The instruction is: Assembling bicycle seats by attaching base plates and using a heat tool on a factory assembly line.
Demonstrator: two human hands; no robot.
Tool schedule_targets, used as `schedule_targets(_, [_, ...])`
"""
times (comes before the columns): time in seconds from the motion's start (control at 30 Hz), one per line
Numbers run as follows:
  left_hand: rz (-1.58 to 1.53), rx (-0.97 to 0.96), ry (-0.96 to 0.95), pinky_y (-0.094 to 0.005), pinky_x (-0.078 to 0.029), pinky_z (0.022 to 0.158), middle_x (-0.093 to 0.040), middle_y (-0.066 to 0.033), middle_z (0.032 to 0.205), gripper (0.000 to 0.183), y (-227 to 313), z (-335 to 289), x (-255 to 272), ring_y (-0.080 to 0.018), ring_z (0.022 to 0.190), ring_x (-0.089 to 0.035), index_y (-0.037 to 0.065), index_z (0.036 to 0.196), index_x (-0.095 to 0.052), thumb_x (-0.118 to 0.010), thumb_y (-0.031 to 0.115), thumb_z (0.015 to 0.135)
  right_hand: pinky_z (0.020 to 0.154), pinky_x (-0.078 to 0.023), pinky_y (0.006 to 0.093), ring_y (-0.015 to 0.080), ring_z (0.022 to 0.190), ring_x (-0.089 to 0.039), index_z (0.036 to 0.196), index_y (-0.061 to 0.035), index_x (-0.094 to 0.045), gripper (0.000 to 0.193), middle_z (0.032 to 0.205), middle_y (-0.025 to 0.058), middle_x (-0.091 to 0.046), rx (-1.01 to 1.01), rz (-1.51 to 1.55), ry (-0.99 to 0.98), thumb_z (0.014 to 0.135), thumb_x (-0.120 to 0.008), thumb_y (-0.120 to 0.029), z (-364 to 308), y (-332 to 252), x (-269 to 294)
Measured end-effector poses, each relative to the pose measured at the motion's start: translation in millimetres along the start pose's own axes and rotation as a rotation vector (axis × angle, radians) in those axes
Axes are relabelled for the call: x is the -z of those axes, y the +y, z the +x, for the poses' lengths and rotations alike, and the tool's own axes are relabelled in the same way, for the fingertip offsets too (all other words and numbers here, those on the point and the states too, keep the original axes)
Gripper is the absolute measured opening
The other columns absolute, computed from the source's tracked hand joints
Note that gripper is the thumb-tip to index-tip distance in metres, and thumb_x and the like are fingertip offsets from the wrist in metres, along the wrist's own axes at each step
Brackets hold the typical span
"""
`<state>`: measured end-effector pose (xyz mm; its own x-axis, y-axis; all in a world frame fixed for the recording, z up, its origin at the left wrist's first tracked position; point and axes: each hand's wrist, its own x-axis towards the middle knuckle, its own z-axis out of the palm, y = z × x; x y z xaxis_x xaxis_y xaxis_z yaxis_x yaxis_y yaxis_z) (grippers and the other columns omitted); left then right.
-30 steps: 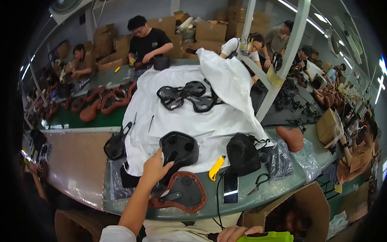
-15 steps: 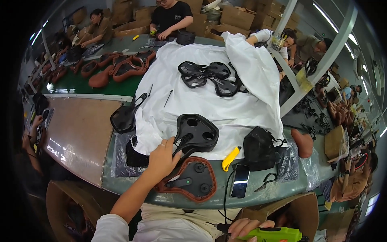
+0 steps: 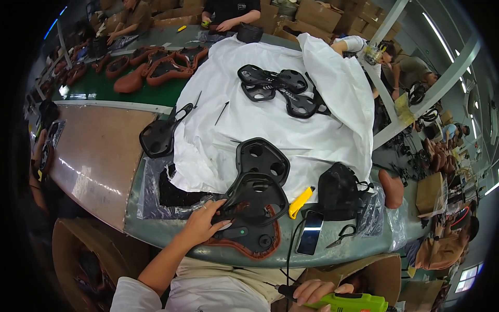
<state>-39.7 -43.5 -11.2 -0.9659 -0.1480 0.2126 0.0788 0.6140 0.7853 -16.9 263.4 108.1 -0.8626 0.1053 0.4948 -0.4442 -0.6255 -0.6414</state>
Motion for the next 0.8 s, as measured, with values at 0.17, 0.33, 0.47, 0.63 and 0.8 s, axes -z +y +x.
schedule_targets(0.17, [-0.035, 0.047, -0.109, -0.0477, -0.057, 0.080, -0.065, -0.0170, 0.109, 0.069, 7.3, -5.5, 4.3, -0.0380, 0.095, -0.070, 0.007, 0.155, -0.049, -0.079, 0.026, 0.096, 0.058, -0.050, 0.0337, 0.0186, 0.060, -0.053, 0.144, -0.0112, -0.043, 0.053, 0.080, 0.0056, -0.053, 0.023, -0.007, 0.003, 0.104, -0.071, -0.031, 1.0, 5.6, 4.5])
schedule_targets(0.33, [-0.027, 0.098, -0.145, -0.0469, -0.056, 0.080, -0.066, -0.0173, 0.106, 0.072, 6.2, -7.3, -0.4, -0.0390, 0.092, -0.070, 0.008, 0.159, -0.046, -0.078, 0.023, 0.096, 0.057, -0.051, 0.0344, 0.0195, 0.060, -0.056, 0.145, -0.0100, -0.042, 0.052, 0.083, 0.0071, -0.055, 0.009, -0.010, -0.060, 0.105, -0.069, -0.032, 6.0, 5.9, 16.5])
schedule_targets(0.47, [-0.042, 0.121, -0.151, -0.0479, -0.057, 0.085, -0.073, -0.0211, 0.120, 0.075, 7.3, -1.6, -1.2, -0.0421, 0.102, -0.072, 0.009, 0.160, -0.046, -0.079, 0.015, 0.093, 0.058, -0.053, 0.0353, 0.0204, 0.062, -0.059, 0.148, -0.0097, -0.041, 0.054, 0.086, 0.0088, -0.058, 0.049, -0.018, -0.095, 0.106, -0.068, -0.032, 6.6, 6.9, 24.3])
schedule_targets(0.63, [-0.080, 0.106, -0.190, -0.0479, -0.058, 0.090, -0.073, -0.0234, 0.125, 0.072, 1.2, -3.1, -2.3, -0.0430, 0.108, -0.072, 0.009, 0.157, -0.050, -0.081, 0.013, 0.092, 0.057, -0.053, 0.0345, 0.0204, 0.063, -0.060, 0.149, -0.0103, -0.041, 0.056, 0.087, 0.0091, -0.058, 0.035, -0.042, -0.113, 0.106, -0.068, -0.033, 3.3, 0.6, 27.6])
schedule_targets(0.8, [-0.168, 0.137, -0.068, -0.0416, -0.059, 0.093, -0.075, -0.0208, 0.121, 0.069, 4.5, -10.8, -1.4, -0.0370, 0.108, -0.075, 0.006, 0.150, -0.059, -0.088, 0.018, 0.089, 0.054, -0.052, 0.0331, 0.0182, 0.060, -0.058, 0.143, -0.0107, -0.043, 0.051, 0.085, 0.0067, -0.057, 0.070, -0.083, -0.030, 0.106, -0.067, -0.036, 2.1, 0.9, 21.1])
